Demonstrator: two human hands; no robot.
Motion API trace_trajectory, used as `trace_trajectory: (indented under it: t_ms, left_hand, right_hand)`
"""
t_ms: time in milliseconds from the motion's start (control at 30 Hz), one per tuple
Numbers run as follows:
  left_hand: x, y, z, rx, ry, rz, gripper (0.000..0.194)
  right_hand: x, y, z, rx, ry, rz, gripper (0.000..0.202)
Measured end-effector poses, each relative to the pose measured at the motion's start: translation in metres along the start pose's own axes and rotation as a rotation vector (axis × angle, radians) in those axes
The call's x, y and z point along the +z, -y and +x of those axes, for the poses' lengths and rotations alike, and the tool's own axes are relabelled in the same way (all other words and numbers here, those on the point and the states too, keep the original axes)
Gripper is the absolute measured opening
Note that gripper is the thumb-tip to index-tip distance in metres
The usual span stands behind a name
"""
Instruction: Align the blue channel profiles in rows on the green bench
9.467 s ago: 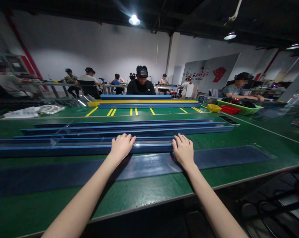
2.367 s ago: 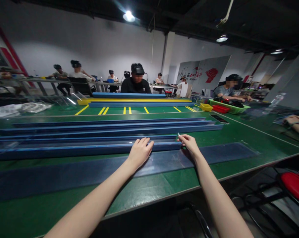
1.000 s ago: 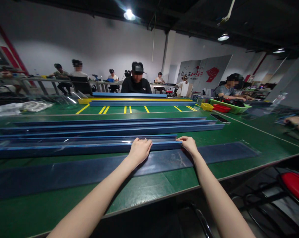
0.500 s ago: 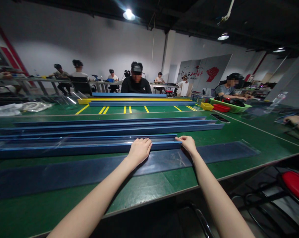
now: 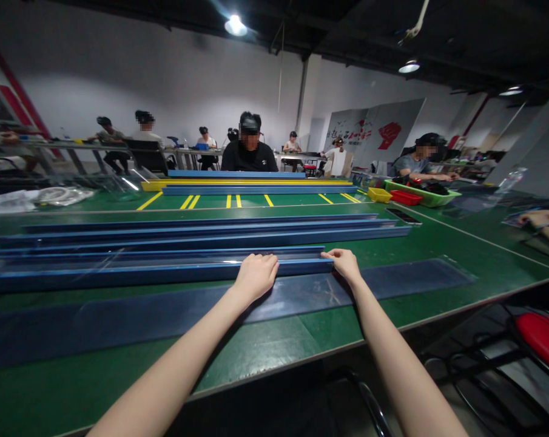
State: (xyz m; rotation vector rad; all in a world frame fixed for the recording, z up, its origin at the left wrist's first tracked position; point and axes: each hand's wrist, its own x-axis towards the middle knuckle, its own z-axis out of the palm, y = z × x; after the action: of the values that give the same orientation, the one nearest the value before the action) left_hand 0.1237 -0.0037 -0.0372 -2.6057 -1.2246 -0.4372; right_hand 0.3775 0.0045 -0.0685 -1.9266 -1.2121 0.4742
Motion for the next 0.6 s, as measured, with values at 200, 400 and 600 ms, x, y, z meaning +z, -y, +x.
trace_trajectory:
  t_ms: [200,400,600]
  left_hand:
    - [-0.0004,-0.0008,0.0000,-0.012,0.008,-0.030,0.028]
    - [0.0001,0.0001,-0.0005,-0.011,0.010,-0.018,0.029]
    - [-0.0006,-0.0008,0.0005,-0.027,0.039,-0.002,0.029]
  right_hand:
    - [-0.0012,0.0012,-0.0009,-0.012,-0.004,-0.015,0.025]
    - [-0.0011,0.0010,-0.0006,-0.016,0.000,-0.036,0.024]
    - [-0.0007,0.0006,-0.0015,-0.045,-0.006,-0.014,0.024]
